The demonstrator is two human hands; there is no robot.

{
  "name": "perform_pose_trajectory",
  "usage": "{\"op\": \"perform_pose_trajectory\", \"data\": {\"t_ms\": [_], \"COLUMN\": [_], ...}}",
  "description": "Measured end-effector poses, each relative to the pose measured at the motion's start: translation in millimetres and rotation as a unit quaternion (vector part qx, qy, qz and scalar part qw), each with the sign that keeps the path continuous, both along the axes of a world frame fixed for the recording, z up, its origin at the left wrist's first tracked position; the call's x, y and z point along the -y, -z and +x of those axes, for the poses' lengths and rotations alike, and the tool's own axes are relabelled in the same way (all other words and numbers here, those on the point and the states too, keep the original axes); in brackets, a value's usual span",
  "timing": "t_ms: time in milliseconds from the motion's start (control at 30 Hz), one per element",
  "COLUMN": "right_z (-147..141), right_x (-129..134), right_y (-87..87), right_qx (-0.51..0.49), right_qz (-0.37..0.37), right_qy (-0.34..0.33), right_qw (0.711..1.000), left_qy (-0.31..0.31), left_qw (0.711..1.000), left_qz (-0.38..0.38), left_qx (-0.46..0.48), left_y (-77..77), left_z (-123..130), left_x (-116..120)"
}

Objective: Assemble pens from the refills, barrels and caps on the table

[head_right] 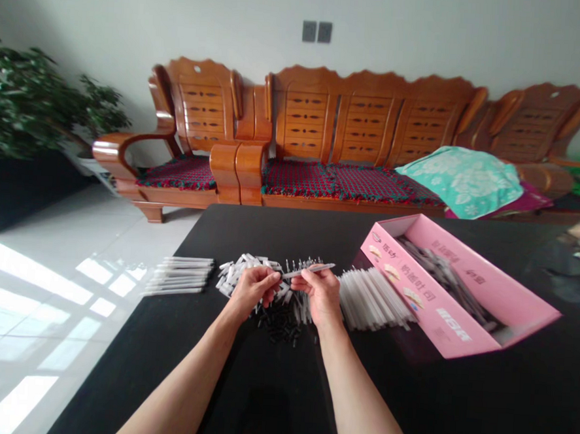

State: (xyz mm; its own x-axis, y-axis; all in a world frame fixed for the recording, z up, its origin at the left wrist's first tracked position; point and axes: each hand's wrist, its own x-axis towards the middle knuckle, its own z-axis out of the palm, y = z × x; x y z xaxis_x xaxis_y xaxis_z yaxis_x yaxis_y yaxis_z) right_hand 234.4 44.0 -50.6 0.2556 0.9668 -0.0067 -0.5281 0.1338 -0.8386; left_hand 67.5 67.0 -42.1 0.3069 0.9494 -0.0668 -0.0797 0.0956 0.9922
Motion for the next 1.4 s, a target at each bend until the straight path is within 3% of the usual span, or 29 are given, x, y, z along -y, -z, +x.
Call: {"op": "perform_pose_trajectory", "data": {"t_ms": [167,367,567,800,1033,1200,1400], "right_z": [0.0,0.2,0.2,0.5,0.3,0.9,0.6], "right_x": [0.2,-0.4,-0.1,-0.1,-0.4,-0.2,-0.2], "right_y": [0.0,0.3,0.6,0.3,0.3,0.5,0.9], "right_qx": [-0.001,0.0,0.002,0.005,0.005,0.006,0.003], "right_qz": [0.0,-0.003,-0.001,-0.001,-0.001,-0.002,-0.001], "right_qy": [-0.002,-0.002,-0.002,-0.001,-0.004,-0.003,-0.005], "right_qw": [1.0,1.0,1.0,1.0,1.0,1.0,1.0], "left_qy": [-0.026,0.009,-0.018,0.005,-0.024,0.002,-0.012], "left_qw": [0.997,1.0,0.997,1.0,0.998,1.0,1.0], "left_qz": [0.006,-0.001,0.016,-0.001,0.018,0.011,0.011], "left_qx": [0.07,0.001,0.072,-0.002,0.055,-0.005,0.019], "left_y": [-1.6,-1.4,0.4,0.0,-1.2,-1.3,-0.7], "left_z": [1.6,1.1,1.1,0.9,1.7,1.3,2.3], "left_x": [-0.8,2.0,-0.7,0.8,0.0,0.5,0.0]}}
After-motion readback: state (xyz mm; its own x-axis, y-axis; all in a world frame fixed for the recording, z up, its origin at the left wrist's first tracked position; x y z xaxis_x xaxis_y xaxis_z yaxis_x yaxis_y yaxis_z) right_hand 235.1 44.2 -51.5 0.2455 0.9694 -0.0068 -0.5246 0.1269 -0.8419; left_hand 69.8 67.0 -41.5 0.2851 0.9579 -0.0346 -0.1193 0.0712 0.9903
